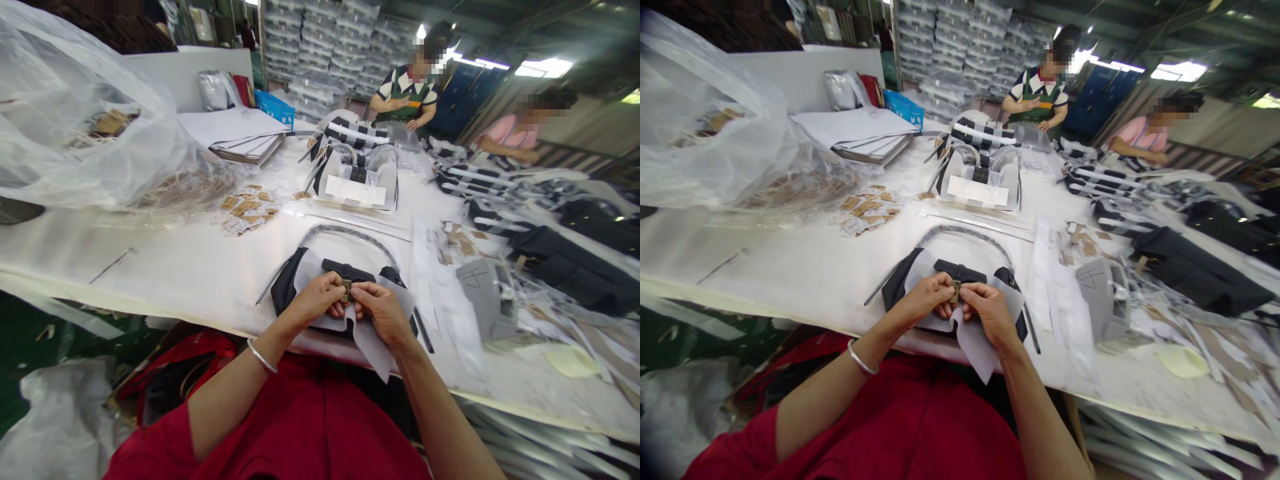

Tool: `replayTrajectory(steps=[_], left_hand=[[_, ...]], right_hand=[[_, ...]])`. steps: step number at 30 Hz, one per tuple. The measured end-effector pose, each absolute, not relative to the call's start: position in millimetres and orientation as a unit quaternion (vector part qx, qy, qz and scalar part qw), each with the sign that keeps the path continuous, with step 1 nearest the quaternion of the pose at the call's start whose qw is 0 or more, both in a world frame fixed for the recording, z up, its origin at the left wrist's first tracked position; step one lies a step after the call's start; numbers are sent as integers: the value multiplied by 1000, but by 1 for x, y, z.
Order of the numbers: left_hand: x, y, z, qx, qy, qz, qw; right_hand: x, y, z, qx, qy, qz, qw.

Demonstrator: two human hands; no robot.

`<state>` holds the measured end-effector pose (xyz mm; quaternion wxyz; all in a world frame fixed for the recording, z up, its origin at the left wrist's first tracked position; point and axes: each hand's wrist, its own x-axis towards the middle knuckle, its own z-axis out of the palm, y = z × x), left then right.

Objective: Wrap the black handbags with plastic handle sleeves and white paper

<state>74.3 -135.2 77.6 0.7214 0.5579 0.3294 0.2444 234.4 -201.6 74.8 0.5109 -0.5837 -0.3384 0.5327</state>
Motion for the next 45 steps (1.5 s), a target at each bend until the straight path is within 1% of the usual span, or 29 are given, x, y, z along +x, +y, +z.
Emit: replayTrajectory(steps=[15, 22, 25, 27, 30, 32, 34, 38, 45], left_hand=[[73, -138, 74, 578, 320, 255, 706], [74, -141, 74, 615, 325, 266, 667], [75, -145, 72, 635, 340, 283, 633], [74, -149, 70, 663, 358, 303, 584], [73, -155, 68, 713, 377, 330, 490], [73, -158, 66, 731, 378, 342, 454], [73, -160, 63, 741, 373, 348, 437], [73, -161, 60, 758, 366, 351, 411], [72, -163, 59, 782, 353, 346, 379]], right_hand=[[235, -198, 73, -579, -321, 552, 507], [233, -200, 73, -607, -335, 516, 504], [228, -203, 75, -628, -342, 484, 504], [222, -206, 76, -643, -348, 452, 511], [214, -211, 79, -669, -370, 375, 525], [211, -214, 82, -681, -403, 312, 526], [211, -214, 88, -685, -464, 251, 503], [218, -209, 106, -673, -587, 173, 415], [226, -196, 128, -680, -698, 95, 204]])
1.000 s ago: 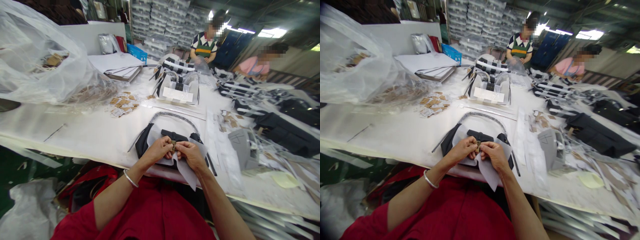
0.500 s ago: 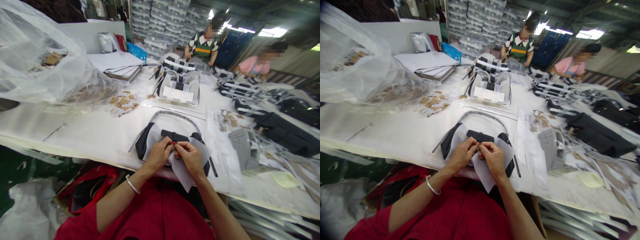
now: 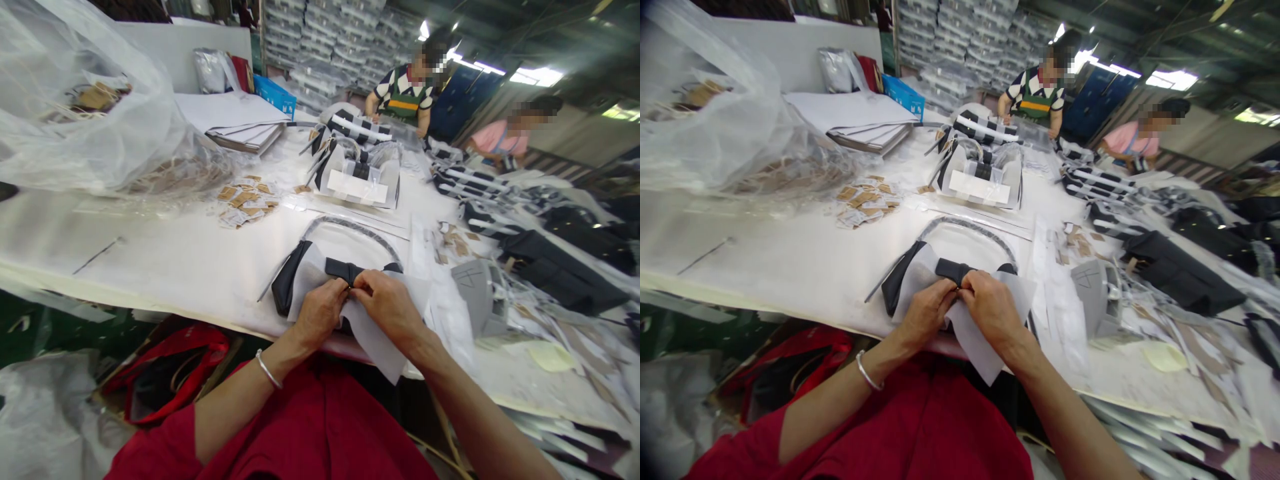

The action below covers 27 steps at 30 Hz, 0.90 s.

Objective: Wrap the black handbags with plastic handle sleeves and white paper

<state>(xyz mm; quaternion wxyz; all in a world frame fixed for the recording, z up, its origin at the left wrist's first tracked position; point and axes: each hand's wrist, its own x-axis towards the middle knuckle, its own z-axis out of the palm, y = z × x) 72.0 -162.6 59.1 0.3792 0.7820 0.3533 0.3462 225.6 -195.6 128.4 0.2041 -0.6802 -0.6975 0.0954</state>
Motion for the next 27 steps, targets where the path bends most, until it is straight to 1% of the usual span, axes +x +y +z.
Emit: replayTrajectory(steps=[4, 12, 16, 22, 27], left_hand=[[73, -163, 57, 794, 348, 346, 359], [75, -162, 50, 822, 336, 344, 304], [75, -161, 49, 834, 335, 327, 292], [76, -161, 51, 832, 350, 318, 290], [75, -160, 55, 821, 337, 327, 325]], right_hand=[[223, -196, 132, -679, -717, 60, 150], [214, -195, 141, -695, -715, 50, 63], [217, -186, 145, -690, -719, 75, 47], [227, -172, 153, -669, -727, 153, 40], [224, -169, 159, -646, -754, 118, -2]])
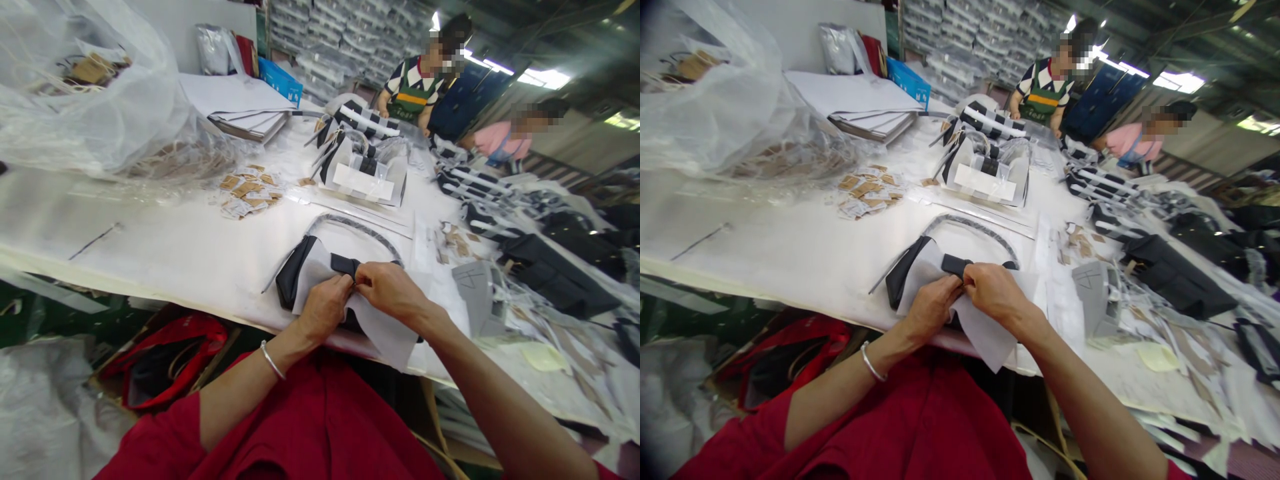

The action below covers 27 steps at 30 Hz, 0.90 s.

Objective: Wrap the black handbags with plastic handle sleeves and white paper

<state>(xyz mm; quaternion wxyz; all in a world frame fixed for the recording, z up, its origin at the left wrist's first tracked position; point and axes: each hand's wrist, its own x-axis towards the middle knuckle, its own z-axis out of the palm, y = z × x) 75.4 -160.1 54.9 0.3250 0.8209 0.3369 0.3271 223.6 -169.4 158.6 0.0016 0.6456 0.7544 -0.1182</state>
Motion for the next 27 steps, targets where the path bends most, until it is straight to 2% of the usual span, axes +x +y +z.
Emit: replayTrajectory(steps=[9, 27], left_hand=[[76, -159, 51, 805, 332, 346, 349], [73, -159, 64, 778, 385, 323, 376]], right_hand=[[219, -172, 159, 639, 765, -66, 46], [232, -183, 129, 631, 764, -92, -97]])
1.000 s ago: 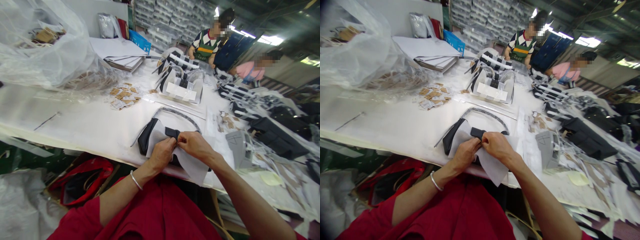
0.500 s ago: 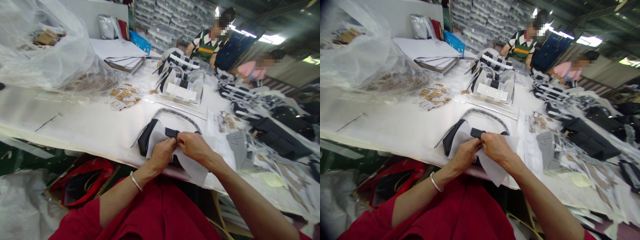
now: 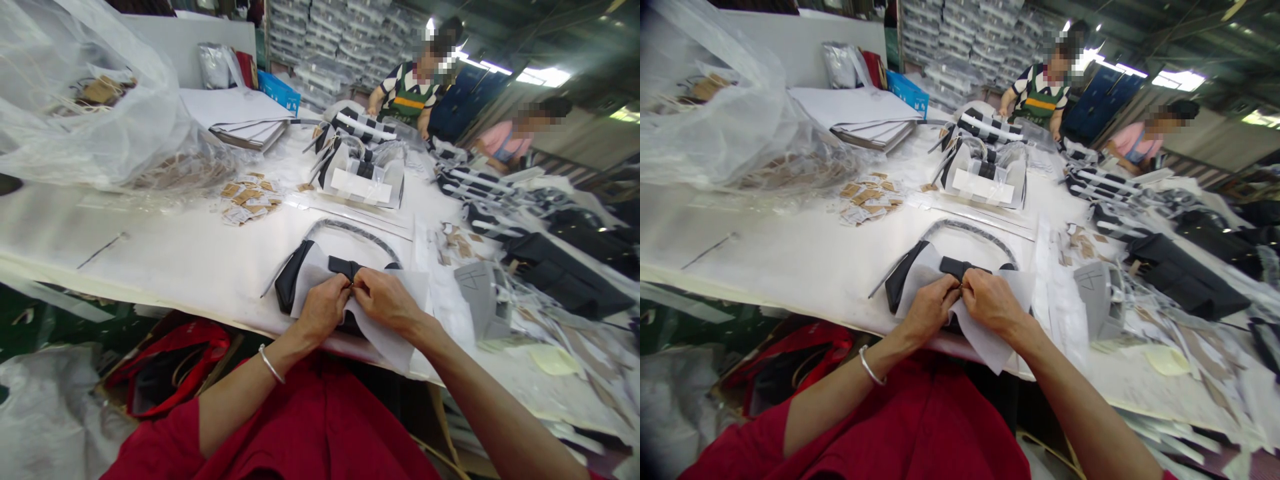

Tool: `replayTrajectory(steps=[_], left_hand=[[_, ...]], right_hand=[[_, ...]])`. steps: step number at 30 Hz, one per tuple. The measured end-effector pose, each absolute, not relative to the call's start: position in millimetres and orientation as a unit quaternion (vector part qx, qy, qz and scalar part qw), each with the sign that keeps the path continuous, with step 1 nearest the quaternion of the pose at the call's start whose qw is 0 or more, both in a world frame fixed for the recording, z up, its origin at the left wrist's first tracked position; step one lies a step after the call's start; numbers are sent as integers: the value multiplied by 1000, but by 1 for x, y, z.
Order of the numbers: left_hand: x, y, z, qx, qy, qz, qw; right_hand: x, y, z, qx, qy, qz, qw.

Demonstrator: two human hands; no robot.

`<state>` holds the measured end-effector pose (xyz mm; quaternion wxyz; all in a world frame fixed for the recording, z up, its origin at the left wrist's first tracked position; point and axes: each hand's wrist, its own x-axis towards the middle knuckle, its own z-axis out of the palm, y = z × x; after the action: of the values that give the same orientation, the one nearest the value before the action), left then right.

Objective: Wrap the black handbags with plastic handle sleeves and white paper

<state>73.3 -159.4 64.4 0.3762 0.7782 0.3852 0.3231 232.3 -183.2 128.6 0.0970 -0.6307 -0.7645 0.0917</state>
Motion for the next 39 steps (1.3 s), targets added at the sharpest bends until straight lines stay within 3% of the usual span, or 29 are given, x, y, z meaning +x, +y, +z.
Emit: replayTrajectory(steps=[13, 19, 28, 31, 35, 39], left_hand=[[71, -159, 63, 731, 383, 359, 436], [72, -157, 63, 754, 320, 378, 432], [71, -153, 60, 758, 285, 416, 414], [70, -151, 59, 736, 288, 412, 453], [70, -148, 60, 637, 338, 372, 584], [72, -143, 67, 607, 345, 351, 624]], right_hand=[[231, -189, 132, -646, -724, 180, 161], [234, -193, 133, -661, -664, 279, 210], [236, -198, 130, -634, -647, 329, 266], [239, -202, 128, -621, -665, 291, 296], [240, -208, 126, -603, -671, 226, 368], [235, -214, 123, -629, -644, 250, 356]])
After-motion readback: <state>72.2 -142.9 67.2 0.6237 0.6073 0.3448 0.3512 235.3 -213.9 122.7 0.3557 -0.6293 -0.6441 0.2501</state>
